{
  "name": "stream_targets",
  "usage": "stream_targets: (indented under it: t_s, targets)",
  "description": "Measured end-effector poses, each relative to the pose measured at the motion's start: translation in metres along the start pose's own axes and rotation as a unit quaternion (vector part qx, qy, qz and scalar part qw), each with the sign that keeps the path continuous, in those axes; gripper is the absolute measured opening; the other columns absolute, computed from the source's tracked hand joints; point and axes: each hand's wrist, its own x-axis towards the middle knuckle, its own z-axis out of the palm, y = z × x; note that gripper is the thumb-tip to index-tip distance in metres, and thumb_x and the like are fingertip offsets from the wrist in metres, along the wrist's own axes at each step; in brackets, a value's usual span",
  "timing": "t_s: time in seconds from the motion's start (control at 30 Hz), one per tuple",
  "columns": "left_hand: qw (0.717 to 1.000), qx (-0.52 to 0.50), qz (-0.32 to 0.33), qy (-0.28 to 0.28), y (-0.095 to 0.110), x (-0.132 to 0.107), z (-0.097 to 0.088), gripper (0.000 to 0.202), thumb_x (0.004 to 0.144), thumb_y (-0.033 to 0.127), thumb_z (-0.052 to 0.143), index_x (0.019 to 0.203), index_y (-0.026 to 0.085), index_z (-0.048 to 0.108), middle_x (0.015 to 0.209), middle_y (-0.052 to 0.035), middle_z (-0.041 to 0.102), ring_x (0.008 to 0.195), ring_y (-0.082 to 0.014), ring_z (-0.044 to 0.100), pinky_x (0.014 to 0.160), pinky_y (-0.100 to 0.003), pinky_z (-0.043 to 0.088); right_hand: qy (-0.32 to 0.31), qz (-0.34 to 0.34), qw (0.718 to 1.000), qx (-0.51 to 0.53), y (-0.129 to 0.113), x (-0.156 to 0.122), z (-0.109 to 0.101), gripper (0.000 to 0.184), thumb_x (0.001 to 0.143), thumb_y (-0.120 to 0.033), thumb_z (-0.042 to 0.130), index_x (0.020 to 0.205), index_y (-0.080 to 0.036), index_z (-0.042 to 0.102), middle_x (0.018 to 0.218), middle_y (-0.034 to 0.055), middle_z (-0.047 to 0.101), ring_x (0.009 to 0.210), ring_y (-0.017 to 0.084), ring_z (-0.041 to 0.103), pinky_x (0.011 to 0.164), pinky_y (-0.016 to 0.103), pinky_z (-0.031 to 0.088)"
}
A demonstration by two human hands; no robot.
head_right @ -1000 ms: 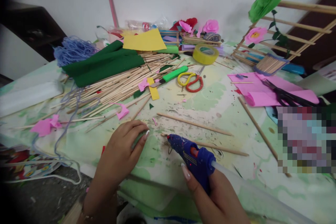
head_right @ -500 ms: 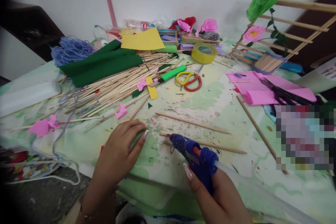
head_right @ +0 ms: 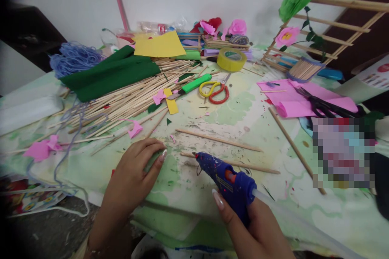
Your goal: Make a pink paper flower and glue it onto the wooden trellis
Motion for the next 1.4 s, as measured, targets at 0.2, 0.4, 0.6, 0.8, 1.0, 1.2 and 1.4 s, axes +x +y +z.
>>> stream_targets:
  t_s: [0.2,0.4,0.6,0.8,1.0,1.2,1.4]
  targets:
    - [1.000,0.004,0.005,0.004,0.000,0.000,0.000,0.017,0.095,0.024,0.047,0.105,0.017,0.059,0.108,-0.0092,0.063,0.105,-0.0241,0.056,0.093,-0.043,0.046,-0.020,0.019,0.999,0.016,-0.001,0.000,0.000,0.044,0.079,-0.056,0.064,0.108,-0.026,0.075,0.113,0.0024,0.074,0.109,0.031,0.066,0.089,0.032,0.057]
    - [1.000,0.006,0.003,0.001,0.001,-0.001,0.000,0.017,0.095,0.024,0.048,0.106,0.017,0.059,0.109,-0.0090,0.063,0.105,-0.0240,0.056,0.093,-0.042,0.046,-0.007,0.017,0.999,0.038,-0.002,0.002,0.001,0.045,0.079,-0.057,0.064,0.108,-0.025,0.074,0.110,0.0042,0.075,0.109,0.031,0.065,0.094,0.033,0.054]
    - [1.000,0.004,0.004,0.004,0.000,-0.002,-0.001,0.017,0.094,0.023,0.048,0.105,0.016,0.060,0.108,-0.0091,0.063,0.105,-0.0240,0.055,0.093,-0.041,0.045,0.005,0.025,0.999,0.029,-0.005,0.002,0.003,0.043,0.076,-0.058,0.066,0.105,-0.026,0.075,0.103,0.0038,0.076,0.102,0.030,0.068,0.090,0.035,0.057]
    - [1.000,0.006,0.010,0.004,0.000,-0.001,-0.001,0.017,0.094,0.023,0.049,0.105,0.016,0.060,0.108,-0.0092,0.063,0.104,-0.0240,0.056,0.092,-0.040,0.045,0.007,0.035,0.999,0.022,-0.017,0.004,0.010,0.055,0.074,-0.066,0.062,0.108,-0.025,0.074,0.105,0.0056,0.076,0.103,0.032,0.066,0.093,0.039,0.055]
    - [1.000,0.005,0.010,0.003,0.000,-0.001,-0.001,0.017,0.094,0.023,0.049,0.105,0.016,0.060,0.107,-0.0091,0.063,0.104,-0.0239,0.056,0.092,-0.041,0.045,0.016,0.037,0.999,0.037,-0.026,0.003,0.013,0.059,0.075,-0.067,0.060,0.114,-0.025,0.072,0.117,0.0069,0.072,0.115,0.035,0.060,0.101,0.044,0.048]
    - [1.000,0.010,0.009,0.003,0.000,0.001,0.000,0.018,0.094,0.023,0.048,0.104,0.016,0.060,0.107,-0.0094,0.063,0.104,-0.0242,0.056,0.091,-0.040,0.045,-0.012,0.017,0.999,0.041,-0.020,0.009,0.009,0.056,0.073,-0.065,0.063,0.114,-0.028,0.072,0.113,0.0051,0.074,0.111,0.034,0.064,0.100,0.044,0.050]
    - [1.000,0.007,0.009,0.000,0.000,0.000,-0.001,0.018,0.094,0.024,0.048,0.105,0.016,0.060,0.108,-0.0094,0.063,0.105,-0.0241,0.056,0.091,-0.041,0.046,0.043,0.029,0.998,0.042,-0.025,0.004,0.013,0.053,0.072,-0.065,0.063,0.109,-0.028,0.074,0.112,0.0037,0.074,0.111,0.035,0.064,0.099,0.045,0.050]
